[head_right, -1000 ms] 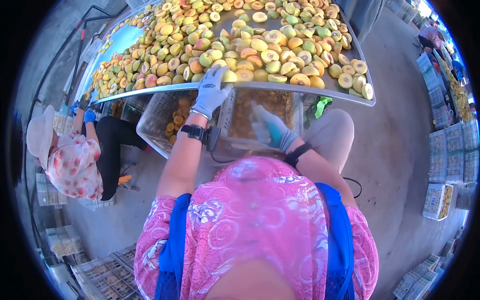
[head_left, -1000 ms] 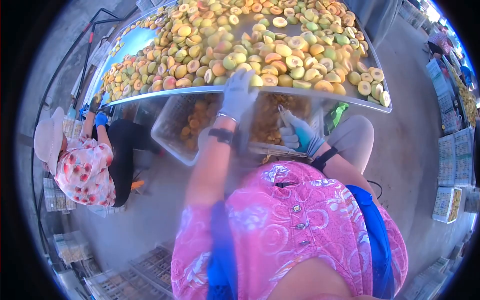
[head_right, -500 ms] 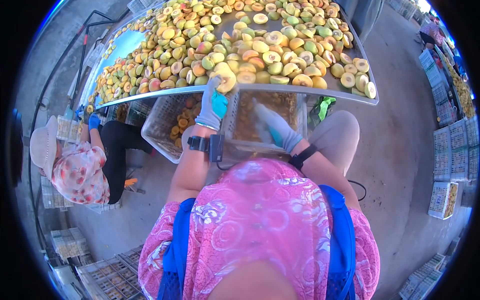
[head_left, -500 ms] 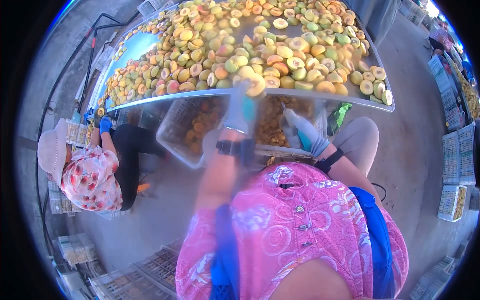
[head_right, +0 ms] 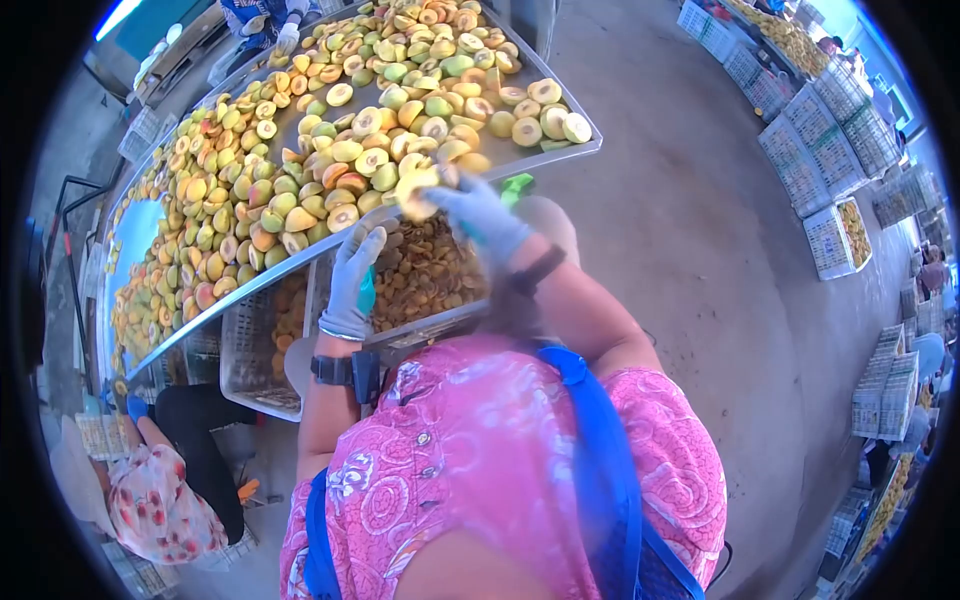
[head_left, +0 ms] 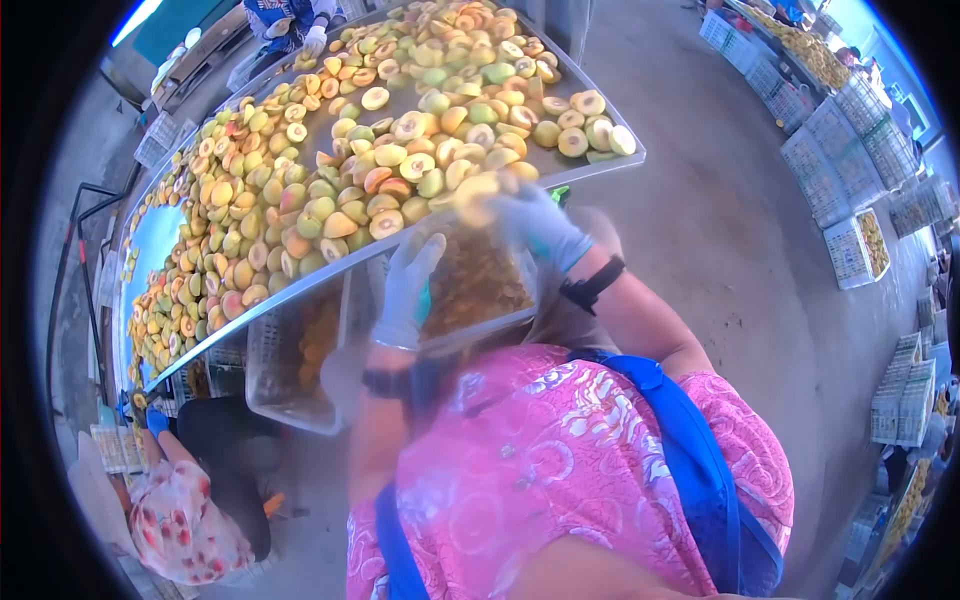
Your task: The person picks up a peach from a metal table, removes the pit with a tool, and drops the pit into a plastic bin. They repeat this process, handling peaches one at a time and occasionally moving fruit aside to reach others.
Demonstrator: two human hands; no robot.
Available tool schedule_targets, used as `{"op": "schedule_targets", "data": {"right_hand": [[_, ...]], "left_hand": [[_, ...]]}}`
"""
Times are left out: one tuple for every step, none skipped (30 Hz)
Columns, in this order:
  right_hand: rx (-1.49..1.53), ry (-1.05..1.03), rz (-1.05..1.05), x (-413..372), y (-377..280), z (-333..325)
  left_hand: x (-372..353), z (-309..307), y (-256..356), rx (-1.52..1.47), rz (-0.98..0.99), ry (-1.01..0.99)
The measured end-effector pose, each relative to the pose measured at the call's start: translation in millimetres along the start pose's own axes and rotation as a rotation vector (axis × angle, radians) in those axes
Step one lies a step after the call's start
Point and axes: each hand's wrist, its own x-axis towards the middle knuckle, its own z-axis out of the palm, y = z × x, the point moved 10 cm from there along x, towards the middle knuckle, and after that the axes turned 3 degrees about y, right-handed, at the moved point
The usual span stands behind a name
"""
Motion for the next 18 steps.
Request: {"op": "schedule_targets", "data": {"right_hand": [[0.242,0.077,-0.111,4.0,-16.7,-13.8],[0.089,0.078,-0.117,15.7,-21.8,-40.5],[-0.065,0.079,-0.122,27.0,-28.7,-72.4],[-0.021,0.144,-0.193,31.9,-43.9,-93.3],[0.023,0.208,-0.263,34.5,-58.3,-112.8],[0.022,0.208,-0.266,37.5,-69.3,-129.1],[-0.137,0.282,-0.239,39.5,-80.4,-152.0],[-0.295,0.352,-0.211,44.3,-90.1,-172.4],[-0.294,0.346,-0.212,57.6,-92.9,-185.2],[-0.338,0.386,-0.271,72.8,-96.9,-201.3],[-0.382,0.427,-0.330,86.0,-102.4,-215.7],[-0.499,0.434,-0.334,99.0,-107.0,-225.0],[-0.497,0.426,-0.333,105.1,-113.5,-229.4],[-0.661,0.502,-0.303,109.9,-122.1,-235.1],[-0.822,0.561,-0.274,117.3,-127.6,-232.6],[-0.855,0.477,-0.318,131.0,-128.8,-235.1],[-0.877,0.374,-0.364,149.9,-125.1,-235.5],[-0.942,0.369,-0.338,146.2,-129.0,-222.5]], "left_hand": [[-1.0,-2.3,0.6,-0.002,0.003,-0.003],[-0.9,-13.1,-3.3,-0.016,-0.030,0.060],[-1.2,-24.7,-8.0,-0.029,-0.062,0.122],[-0.2,-36.1,-12.7,-0.048,-0.063,0.165],[1.1,-45.2,-17.4,-0.050,-0.061,0.163],[1.4,-62.1,-17.6,-0.008,-0.018,0.234],[-0.2,-75.4,-14.2,0.034,0.026,0.307],[-4.4,-80.4,-7.4,-0.001,0.044,0.339],[-6.0,-84.5,-5.5,0.001,0.047,0.345],[-8.4,-91.9,-4.4,-0.036,0.049,0.378],[-9.4,-100.6,-3.2,-0.073,0.051,0.410],[-6.5,-120.3,-11.0,-0.022,0.069,0.485],[-3.3,-124.8,-13.4,-0.021,0.070,0.493],[-3.9,-131.4,-7.9,0.054,0.121,0.535],[-8.3,-144.7,-1.7,0.135,0.171,0.592],[-6.6,-161.3,-3.1,0.282,0.258,0.580],[-7.9,-181.9,-8.2,0.448,0.276,0.625],[-13.7,-184.7,-2.5,0.399,0.417,0.638]]}}
